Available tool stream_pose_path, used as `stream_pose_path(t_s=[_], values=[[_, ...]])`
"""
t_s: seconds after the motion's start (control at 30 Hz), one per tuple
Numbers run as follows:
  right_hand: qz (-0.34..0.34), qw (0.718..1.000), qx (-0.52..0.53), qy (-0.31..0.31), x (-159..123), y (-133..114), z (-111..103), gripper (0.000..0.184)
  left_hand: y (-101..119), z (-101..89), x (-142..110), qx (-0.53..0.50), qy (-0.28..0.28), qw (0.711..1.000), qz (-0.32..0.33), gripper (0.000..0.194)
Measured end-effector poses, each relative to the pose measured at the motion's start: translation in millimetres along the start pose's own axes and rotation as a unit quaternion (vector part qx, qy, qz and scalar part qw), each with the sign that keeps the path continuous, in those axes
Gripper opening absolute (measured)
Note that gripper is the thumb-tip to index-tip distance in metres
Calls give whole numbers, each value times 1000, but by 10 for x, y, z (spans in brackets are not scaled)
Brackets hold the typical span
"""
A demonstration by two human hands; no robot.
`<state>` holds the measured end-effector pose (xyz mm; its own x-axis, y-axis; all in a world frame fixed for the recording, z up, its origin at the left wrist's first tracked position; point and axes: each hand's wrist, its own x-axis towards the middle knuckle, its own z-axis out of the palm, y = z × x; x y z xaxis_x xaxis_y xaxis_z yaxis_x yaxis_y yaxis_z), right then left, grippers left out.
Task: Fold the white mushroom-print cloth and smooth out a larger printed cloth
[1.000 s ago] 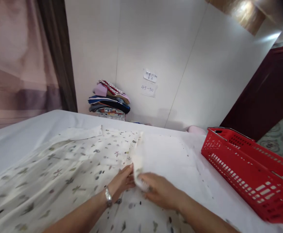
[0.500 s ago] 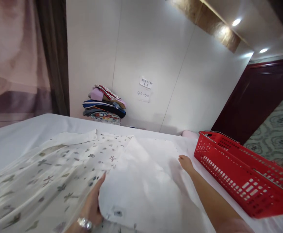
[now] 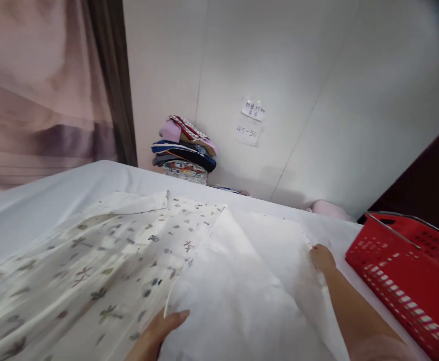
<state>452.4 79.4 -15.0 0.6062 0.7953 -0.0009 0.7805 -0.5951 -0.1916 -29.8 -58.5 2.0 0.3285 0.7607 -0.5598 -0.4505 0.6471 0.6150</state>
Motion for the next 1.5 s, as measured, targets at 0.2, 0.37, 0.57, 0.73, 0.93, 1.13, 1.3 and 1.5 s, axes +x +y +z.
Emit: stream_pose_path(t_s=[0.2, 0.37, 0.57, 0.73, 0.93, 1.13, 1.3, 1.5], values=[[-226, 964, 135, 33, -910, -675, -285, 32, 189, -69, -26, 315, 2, 938, 142, 40], [-479, 850, 149, -161, -2572, -1067, -402, 24, 266, -144, -113, 551, 86, 815, 158, 20], [-528, 789, 127, -289, -3326, -1072, -233, 38, 27, -192, -185, 306, 25, 943, 128, 28], [-503, 818, 206, -190, -3374, -1405, -114, 43, -175, -220, -137, 110, 15, 982, 154, 30], [-533, 798, 270, -77, -3550, -1872, 44, 40, -224, -225, -87, 103, 25, 960, 259, 20], [-549, 760, 344, -50, -3586, -1883, 198, 35, -163, -264, -82, 110, 29, 956, 270, 23], [-442, 785, 431, -46, -3520, -1809, 254, 22, -148, -254, -81, 161, 37, 944, 284, 25], [-464, 780, 420, -20, -3509, -1759, 274, 17, -175, -231, -133, 200, 3, 931, 306, 26]])
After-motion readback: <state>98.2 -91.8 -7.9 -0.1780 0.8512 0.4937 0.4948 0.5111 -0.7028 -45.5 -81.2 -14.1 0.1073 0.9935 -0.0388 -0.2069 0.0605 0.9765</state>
